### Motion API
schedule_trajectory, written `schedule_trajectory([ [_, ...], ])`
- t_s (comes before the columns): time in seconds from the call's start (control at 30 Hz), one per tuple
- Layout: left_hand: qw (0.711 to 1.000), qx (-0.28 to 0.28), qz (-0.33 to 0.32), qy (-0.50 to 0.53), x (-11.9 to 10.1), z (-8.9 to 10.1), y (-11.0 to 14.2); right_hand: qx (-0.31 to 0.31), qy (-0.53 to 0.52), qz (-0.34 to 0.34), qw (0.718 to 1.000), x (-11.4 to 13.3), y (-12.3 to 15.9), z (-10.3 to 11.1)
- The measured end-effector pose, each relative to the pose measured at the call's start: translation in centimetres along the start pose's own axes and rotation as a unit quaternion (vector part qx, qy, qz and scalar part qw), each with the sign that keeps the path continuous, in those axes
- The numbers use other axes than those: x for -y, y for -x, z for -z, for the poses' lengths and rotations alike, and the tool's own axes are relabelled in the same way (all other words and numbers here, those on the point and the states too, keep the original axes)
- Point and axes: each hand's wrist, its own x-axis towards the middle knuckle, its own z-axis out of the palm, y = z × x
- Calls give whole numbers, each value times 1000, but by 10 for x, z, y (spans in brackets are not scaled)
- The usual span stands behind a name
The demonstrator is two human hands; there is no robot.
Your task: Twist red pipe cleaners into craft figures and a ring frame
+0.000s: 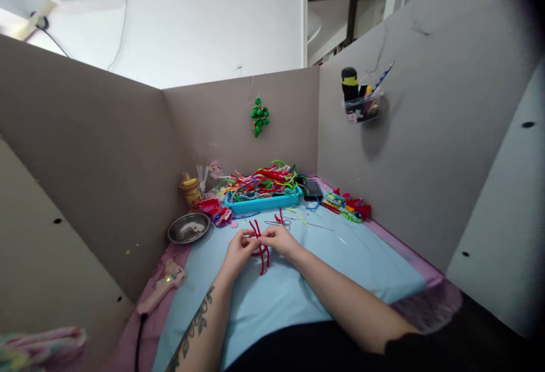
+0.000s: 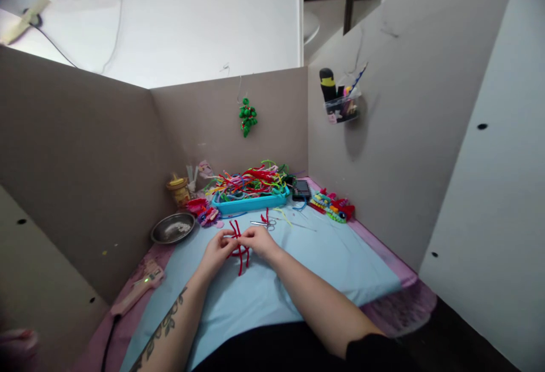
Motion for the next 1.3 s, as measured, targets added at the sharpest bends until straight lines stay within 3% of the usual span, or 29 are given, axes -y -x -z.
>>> schedule_trajectory([
  [0.2,999,-15,-18,47,-3,10,-4,39,-24,-23,999,1,3,-4],
  [0.4,989,-81,24,119,2,5,-4,-46,-95,-50,993,8,-1,-4],
  [0.67,969,-92,83,216,0,7,-7,-112,-155,-91,977,3,-4,-3],
  [0.77,977,-48,113,174,1,3,-5,-161,-169,-94,968,2,-6,0],
  [0.9,995,18,86,48,5,-5,-1,-153,-143,-71,975,1,-7,2],
  [1.17,998,-19,45,-30,1,1,-1,-54,-72,-34,995,5,-4,7],
  [1.3,998,-13,49,41,1,2,-2,-95,-123,-55,986,7,-4,5],
])
